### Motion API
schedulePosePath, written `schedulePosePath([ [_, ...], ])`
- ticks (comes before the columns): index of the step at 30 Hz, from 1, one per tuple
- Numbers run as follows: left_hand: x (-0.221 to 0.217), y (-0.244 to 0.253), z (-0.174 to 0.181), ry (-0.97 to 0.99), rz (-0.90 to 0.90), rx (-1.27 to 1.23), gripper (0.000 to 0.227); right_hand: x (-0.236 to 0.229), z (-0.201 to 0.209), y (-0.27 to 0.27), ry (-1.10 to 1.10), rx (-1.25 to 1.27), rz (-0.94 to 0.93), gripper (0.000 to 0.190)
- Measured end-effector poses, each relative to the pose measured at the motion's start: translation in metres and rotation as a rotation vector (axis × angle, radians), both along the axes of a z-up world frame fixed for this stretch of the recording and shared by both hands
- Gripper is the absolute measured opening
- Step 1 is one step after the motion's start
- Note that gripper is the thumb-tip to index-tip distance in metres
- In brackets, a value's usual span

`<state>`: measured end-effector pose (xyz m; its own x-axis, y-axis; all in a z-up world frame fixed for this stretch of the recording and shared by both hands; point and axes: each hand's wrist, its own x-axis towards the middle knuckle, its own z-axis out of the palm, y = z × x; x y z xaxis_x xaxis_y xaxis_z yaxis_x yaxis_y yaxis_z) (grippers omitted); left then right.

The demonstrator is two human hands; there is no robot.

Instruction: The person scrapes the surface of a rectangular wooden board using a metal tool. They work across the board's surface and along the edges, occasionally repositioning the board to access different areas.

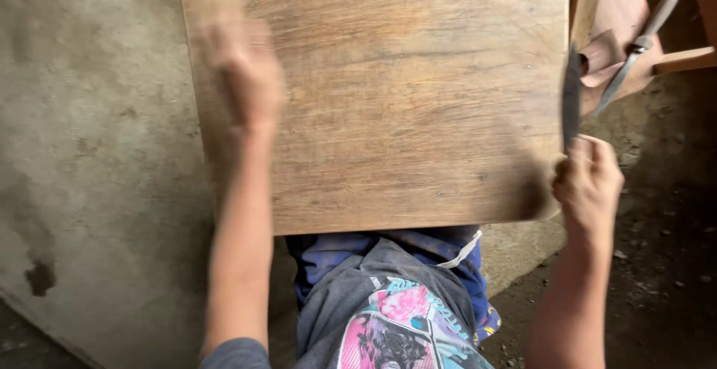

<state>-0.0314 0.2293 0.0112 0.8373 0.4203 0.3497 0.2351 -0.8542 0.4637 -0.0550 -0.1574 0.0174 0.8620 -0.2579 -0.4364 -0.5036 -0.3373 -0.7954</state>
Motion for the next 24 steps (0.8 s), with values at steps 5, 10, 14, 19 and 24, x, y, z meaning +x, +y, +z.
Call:
schedulePosePath([
  [5,0.047,-0.196,-0.045,-0.245,-0.804,-0.375,0.019,0.022,-0.006,0.024,-0.091,-0.127,0.202,0.013],
  [10,0.084,-0.321,-0.06,-0.113,-1.033,-0.691,0.061,0.031,-0.005,0.015,0.039,-0.372,0.209,0.021],
  [14,0.095,-0.345,-0.069,-0.035,-1.005,-0.61,0.061,0.035,-0.002,0.02,0.054,-0.228,0.07,0.029],
  [19,0.103,-0.333,-0.066,-0.035,-0.921,-0.66,0.061,0.042,-0.002,0.027,0.102,-0.235,0.034,0.012],
  [24,0.101,-0.336,-0.079,-0.097,-0.946,-0.647,0.061,0.035,-0.023,0.014,-0.019,-0.524,0.195,0.022],
])
